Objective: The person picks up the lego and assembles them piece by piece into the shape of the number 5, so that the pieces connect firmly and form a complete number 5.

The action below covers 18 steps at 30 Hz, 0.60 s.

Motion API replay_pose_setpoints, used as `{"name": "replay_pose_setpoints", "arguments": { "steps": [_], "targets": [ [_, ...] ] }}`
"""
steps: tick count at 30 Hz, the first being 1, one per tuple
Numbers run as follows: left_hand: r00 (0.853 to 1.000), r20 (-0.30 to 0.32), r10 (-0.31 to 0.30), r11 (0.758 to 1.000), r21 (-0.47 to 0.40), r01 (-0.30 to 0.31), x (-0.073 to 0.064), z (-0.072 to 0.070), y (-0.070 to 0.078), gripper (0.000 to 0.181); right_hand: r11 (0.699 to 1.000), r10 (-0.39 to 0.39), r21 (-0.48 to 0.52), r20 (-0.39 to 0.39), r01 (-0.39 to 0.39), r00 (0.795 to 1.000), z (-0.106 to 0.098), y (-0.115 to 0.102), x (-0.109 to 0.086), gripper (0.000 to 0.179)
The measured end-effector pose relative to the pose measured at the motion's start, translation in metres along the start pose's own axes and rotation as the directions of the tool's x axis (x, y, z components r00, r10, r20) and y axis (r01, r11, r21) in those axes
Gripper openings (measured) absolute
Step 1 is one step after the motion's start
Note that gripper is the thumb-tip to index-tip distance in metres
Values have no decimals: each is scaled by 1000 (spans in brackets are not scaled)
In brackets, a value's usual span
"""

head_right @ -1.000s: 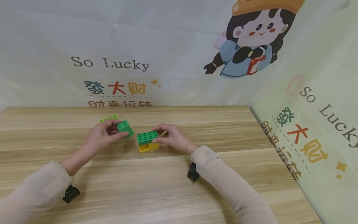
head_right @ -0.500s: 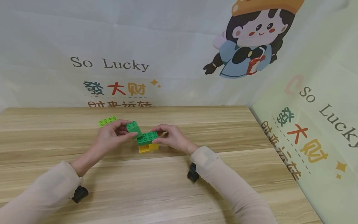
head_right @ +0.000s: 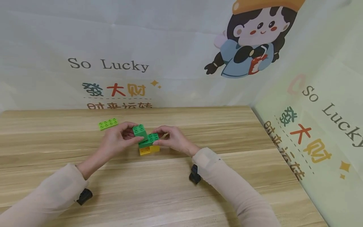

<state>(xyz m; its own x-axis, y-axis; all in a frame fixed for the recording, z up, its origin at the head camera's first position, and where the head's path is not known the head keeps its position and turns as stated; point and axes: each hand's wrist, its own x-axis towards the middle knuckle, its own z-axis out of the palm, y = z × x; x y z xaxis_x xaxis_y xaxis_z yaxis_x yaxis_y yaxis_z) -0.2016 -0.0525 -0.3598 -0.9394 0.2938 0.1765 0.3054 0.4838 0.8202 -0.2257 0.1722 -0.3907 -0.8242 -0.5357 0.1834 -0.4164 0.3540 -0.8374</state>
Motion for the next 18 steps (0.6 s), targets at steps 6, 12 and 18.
{"name": "replay_pose_setpoints", "arguments": {
  "steps": [6, 12, 18],
  "targets": [
    [999, 3, 42, 999, 32, -42, 1, 1, 2, 41, 1000, 9, 8, 2, -9, 1000, 0, 1, 0, 32],
    [998, 3, 58, 996, 72, -58, 2, 1, 3, 40, 1000, 16, 11, 6, -16, 1000, -1, 1, 0, 32],
    [997, 10, 81, 992, 92, -81, 3, 0, 3, 39, 1000, 18, 12, 4, -18, 1000, 0, 1, 0, 33]
  ]
}}
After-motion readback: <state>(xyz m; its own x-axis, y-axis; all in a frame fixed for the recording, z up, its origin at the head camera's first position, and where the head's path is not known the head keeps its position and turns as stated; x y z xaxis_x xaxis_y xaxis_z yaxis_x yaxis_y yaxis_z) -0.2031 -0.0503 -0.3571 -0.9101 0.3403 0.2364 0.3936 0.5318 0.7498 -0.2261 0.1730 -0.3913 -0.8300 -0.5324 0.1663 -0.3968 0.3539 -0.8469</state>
